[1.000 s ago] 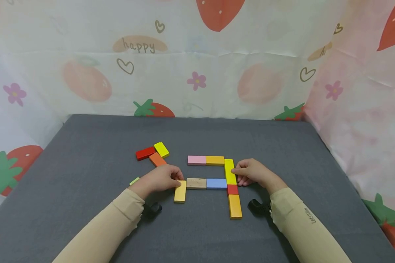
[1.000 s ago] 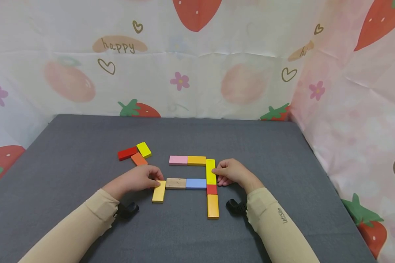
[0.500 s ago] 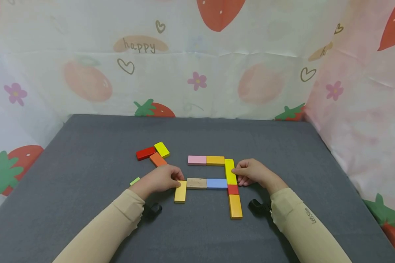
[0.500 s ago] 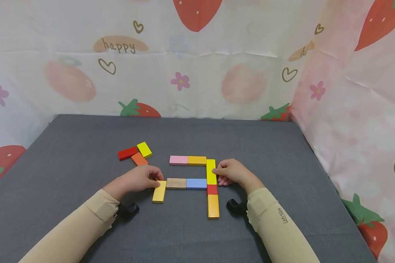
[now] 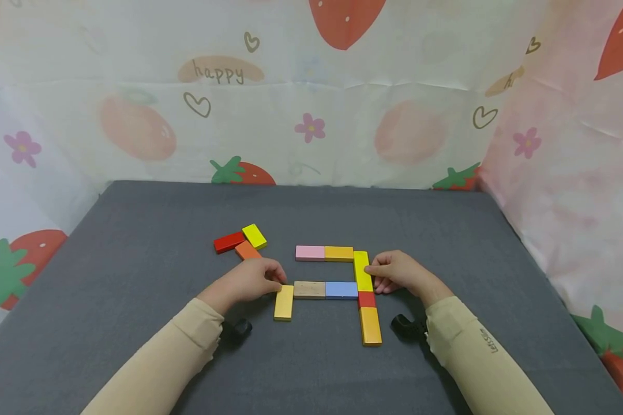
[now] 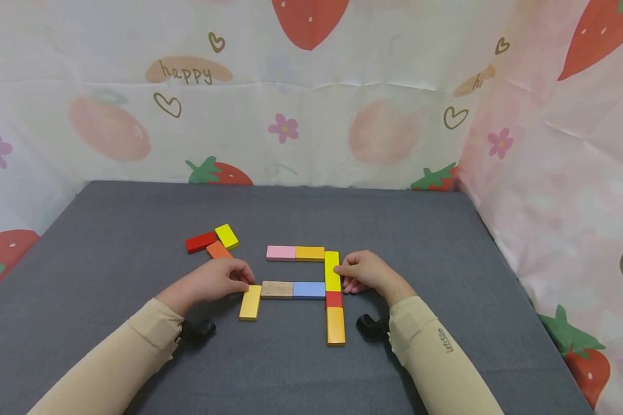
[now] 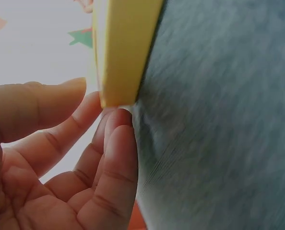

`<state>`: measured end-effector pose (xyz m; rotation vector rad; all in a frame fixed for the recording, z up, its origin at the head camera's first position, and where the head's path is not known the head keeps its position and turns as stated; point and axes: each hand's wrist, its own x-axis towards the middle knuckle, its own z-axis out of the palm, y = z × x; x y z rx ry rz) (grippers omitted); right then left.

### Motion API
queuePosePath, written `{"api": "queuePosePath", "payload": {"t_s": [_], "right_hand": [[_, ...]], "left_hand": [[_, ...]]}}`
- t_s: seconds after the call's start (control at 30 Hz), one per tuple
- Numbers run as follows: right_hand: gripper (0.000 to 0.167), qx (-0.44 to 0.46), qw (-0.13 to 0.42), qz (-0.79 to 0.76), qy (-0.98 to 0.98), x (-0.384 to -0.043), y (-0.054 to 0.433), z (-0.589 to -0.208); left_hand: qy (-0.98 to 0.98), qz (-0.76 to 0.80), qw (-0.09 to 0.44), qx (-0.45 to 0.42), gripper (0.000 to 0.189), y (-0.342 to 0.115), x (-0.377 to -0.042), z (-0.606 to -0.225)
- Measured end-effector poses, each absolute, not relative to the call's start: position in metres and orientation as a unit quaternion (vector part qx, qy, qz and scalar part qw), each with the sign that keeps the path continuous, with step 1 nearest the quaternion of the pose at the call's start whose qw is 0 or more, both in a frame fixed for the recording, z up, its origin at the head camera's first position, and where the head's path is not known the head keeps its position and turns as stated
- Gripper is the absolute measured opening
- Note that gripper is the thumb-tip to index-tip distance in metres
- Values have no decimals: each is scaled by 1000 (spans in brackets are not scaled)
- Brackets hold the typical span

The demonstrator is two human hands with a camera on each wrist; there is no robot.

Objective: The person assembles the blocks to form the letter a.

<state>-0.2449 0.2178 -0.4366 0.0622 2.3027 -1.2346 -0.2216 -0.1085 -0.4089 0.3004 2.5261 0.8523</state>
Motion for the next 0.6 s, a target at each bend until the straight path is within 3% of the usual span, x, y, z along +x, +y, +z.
{"api": "queuePosePath", "payload": {"t_s": [0.6], "right_hand": [[23, 22, 262, -456, 850, -246, 219, -439]], "left_hand": [[931, 329, 136, 84, 16, -160, -238, -401]]}}
